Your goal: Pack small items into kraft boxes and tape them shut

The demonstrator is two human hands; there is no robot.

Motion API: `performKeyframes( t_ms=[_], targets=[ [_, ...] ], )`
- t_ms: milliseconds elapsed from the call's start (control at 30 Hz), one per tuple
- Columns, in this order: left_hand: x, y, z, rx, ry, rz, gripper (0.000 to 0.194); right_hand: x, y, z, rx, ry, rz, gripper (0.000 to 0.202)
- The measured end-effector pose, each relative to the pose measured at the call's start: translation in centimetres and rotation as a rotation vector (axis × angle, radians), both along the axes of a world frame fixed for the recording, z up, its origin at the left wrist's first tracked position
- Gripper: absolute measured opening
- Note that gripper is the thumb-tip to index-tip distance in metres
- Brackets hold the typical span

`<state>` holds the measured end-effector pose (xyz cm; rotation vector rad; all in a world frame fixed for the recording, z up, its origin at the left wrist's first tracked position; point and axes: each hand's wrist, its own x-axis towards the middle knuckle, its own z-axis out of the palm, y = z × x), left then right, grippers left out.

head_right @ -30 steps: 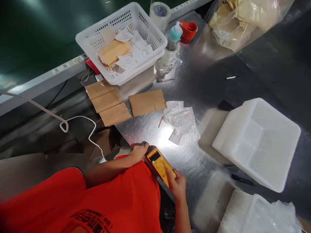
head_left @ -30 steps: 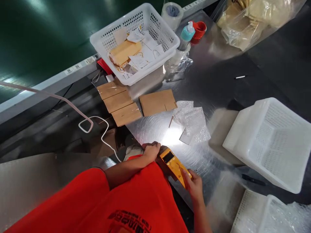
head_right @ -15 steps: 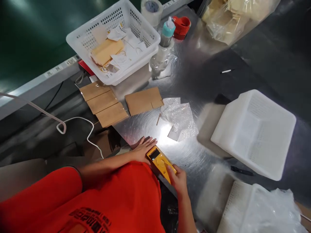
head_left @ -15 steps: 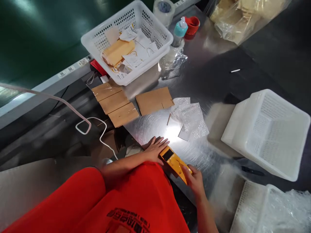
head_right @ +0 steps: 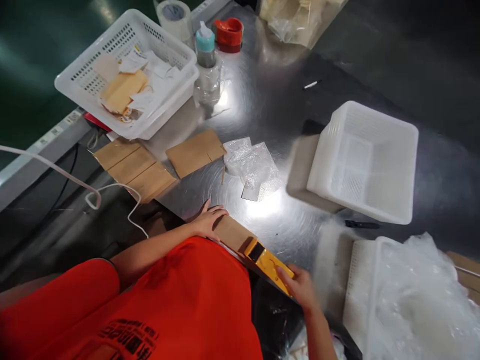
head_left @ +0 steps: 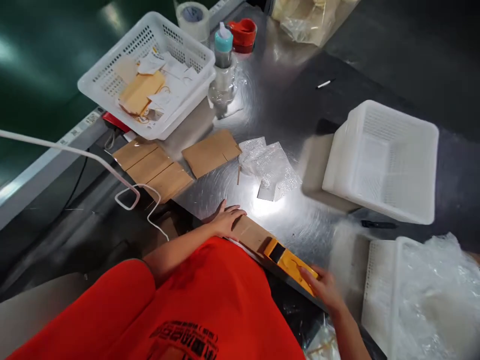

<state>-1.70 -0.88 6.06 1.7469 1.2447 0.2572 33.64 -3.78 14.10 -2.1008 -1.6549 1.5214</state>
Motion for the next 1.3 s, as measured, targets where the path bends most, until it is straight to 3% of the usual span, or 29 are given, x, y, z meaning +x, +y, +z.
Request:
performKeyframes(
  t_ms=[100,300,433,500,633,733,933,1133,1300],
  targets=[
    [-0.2,0.0,0.1,-0.005,0.052,-0.017,0.092,1.8,-0.7,-1.0,-0.077,0.004,-0.012,0.047],
    [0.6,0.2,1.7,0.022,0.295,-0.126,0.1,1.3,-0.3,-1.5,-0.031,0.117,0.016,0.047],
    [5.4,0.1,2.9,0.245,0.415,-0.346,0.112,1.3,-0.3,-1.6,0.011,0.134,0.018,0.046],
    [8.5,-0.3,2.9,0.276,0.425,-0.454,0.116,1.3,-0.4,-2.0,0.033,0.122,0.023,0.046],
    [11.9,-0.9,2.4,0.241,0.498,-0.43,0.098,1.4,-0.5,-2.9,0.057,0.124,0.076,0.043],
    [12.0,-0.9,2.2,0.249,0.535,-0.414,0.087,2.7,-1.0,-3.3,0.036,0.155,0.127,0.044],
    [11.9,-0.7,2.4,0.243,0.61,-0.468,0.087,7.2,-2.3,-3.7,-0.034,0.124,0.175,0.047],
    [12.1,-0.6,2.8,0.246,0.531,-0.428,0.079,7.6,-2.4,-3.4,-0.083,0.112,0.151,0.046],
    [11.9,-0.4,2.6,0.231,0.476,-0.437,0.085,9.1,-3.6,-2.2,-0.088,0.025,0.121,0.052]
  ],
)
